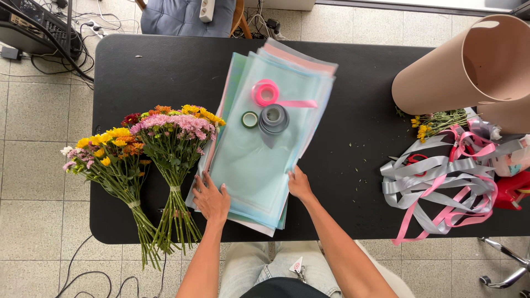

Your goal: The person arranges multiple sheets of colored and transparent wrapping paper on a table and then wraps a bouquet of colorful flowers by folding the paper around the stems and securing it with tape.

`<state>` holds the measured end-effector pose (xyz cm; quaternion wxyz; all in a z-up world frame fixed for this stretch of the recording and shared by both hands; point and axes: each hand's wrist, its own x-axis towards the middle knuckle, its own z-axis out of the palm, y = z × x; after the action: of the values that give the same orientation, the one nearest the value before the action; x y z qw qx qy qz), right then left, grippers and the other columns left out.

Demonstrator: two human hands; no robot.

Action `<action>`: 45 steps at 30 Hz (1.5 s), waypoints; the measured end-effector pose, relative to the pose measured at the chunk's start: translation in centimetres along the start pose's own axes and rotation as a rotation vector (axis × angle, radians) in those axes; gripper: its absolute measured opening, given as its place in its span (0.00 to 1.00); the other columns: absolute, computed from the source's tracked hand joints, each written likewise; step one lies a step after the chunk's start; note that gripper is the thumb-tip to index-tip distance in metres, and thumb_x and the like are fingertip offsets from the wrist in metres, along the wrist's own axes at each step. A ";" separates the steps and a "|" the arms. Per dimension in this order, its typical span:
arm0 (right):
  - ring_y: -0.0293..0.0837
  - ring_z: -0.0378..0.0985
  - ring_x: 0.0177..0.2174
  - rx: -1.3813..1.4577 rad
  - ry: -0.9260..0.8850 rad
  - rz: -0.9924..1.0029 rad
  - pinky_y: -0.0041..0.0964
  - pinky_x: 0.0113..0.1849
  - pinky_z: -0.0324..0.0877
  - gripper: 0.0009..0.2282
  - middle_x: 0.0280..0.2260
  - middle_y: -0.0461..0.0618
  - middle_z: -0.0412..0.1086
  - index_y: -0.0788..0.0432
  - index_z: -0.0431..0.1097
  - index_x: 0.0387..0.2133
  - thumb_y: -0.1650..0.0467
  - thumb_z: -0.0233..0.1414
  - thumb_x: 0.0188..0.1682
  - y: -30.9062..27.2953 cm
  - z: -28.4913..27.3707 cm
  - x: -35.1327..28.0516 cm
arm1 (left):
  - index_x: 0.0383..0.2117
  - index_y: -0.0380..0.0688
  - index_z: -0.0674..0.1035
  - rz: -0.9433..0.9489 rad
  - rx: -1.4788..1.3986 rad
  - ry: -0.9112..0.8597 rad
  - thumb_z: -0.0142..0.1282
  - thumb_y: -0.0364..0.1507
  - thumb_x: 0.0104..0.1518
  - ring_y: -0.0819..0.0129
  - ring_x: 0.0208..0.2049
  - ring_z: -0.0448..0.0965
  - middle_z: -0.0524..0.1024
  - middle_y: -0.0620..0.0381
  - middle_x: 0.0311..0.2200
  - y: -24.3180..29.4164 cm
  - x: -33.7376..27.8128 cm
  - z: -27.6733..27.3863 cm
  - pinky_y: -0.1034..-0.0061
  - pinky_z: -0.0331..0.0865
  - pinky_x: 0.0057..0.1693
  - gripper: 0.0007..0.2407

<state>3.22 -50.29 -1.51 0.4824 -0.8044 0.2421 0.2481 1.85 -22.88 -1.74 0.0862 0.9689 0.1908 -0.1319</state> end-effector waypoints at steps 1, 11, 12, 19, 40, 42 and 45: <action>0.70 0.62 0.60 0.004 0.002 0.001 0.63 0.57 0.63 0.23 0.58 0.76 0.63 0.72 0.55 0.65 0.69 0.41 0.59 -0.8 -0.2 0.2 | 0.70 0.44 0.63 0.004 0.002 0.001 0.52 0.39 0.62 0.45 0.64 0.62 0.59 0.43 0.68 0.1 -0.2 -0.3 0.53 0.67 0.56 0.29; 0.55 0.77 0.44 -0.058 0.050 0.023 0.51 0.44 0.73 0.18 0.39 0.57 0.76 0.59 0.69 0.50 0.60 0.54 0.52 3.5 -1.1 2.4 | 0.72 0.41 0.58 -0.020 0.020 -0.044 0.52 0.41 0.60 0.43 0.65 0.57 0.53 0.40 0.71 -0.2 -1.8 0.9 0.54 0.63 0.58 0.33; 0.48 0.82 0.34 -0.052 0.071 0.039 0.45 0.37 0.74 0.17 0.29 0.49 0.78 0.56 0.71 0.45 0.58 0.56 0.51 4.3 -1.5 2.5 | 0.72 0.39 0.57 -0.030 -0.042 -0.049 0.54 0.40 0.59 0.42 0.68 0.53 0.49 0.40 0.73 -0.2 -1.8 1.1 0.52 0.59 0.63 0.35; 0.54 0.78 0.46 -0.169 0.216 -0.109 0.49 0.45 0.75 0.25 0.45 0.55 0.69 0.56 0.66 0.53 0.61 0.62 0.44 -3.4 -5.1 -1.0 | 0.71 0.36 0.57 0.069 -0.208 -0.001 0.51 0.36 0.60 0.35 0.71 0.46 0.47 0.36 0.73 1.7 -6.2 -1.7 0.46 0.49 0.69 0.32; 0.64 0.63 0.43 -0.550 0.109 -0.417 0.56 0.33 0.73 0.31 0.48 0.50 0.56 0.42 0.55 0.57 0.73 0.57 0.38 -12.1 0.2 9.5 | 0.70 0.40 0.56 0.186 -0.065 -0.219 0.57 0.38 0.58 0.44 0.73 0.45 0.45 0.48 0.75 0.0 -6.9 2.9 0.53 0.58 0.66 0.34; 0.61 0.66 0.41 -0.497 0.146 -0.412 0.59 0.37 0.72 0.29 0.48 0.52 0.58 0.45 0.56 0.56 0.71 0.58 0.40 -10.4 -0.3 8.2 | 0.69 0.38 0.56 0.212 -0.017 -0.236 0.56 0.40 0.58 0.39 0.73 0.45 0.44 0.42 0.74 0.2 -6.7 3.1 0.52 0.59 0.65 0.35; 0.60 0.72 0.41 -0.304 0.254 -0.367 0.55 0.39 0.71 0.29 0.48 0.50 0.58 0.46 0.57 0.54 0.70 0.61 0.39 -7.7 -2.0 5.1 | 0.67 0.35 0.59 0.244 0.056 -0.229 0.54 0.43 0.58 0.34 0.70 0.50 0.48 0.36 0.72 0.5 -6.6 2.9 0.49 0.59 0.64 0.34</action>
<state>12.28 -49.59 1.14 0.3587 -0.9227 0.1111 0.0870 -4.45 -26.26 -2.54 0.0958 0.9655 0.0569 -0.2354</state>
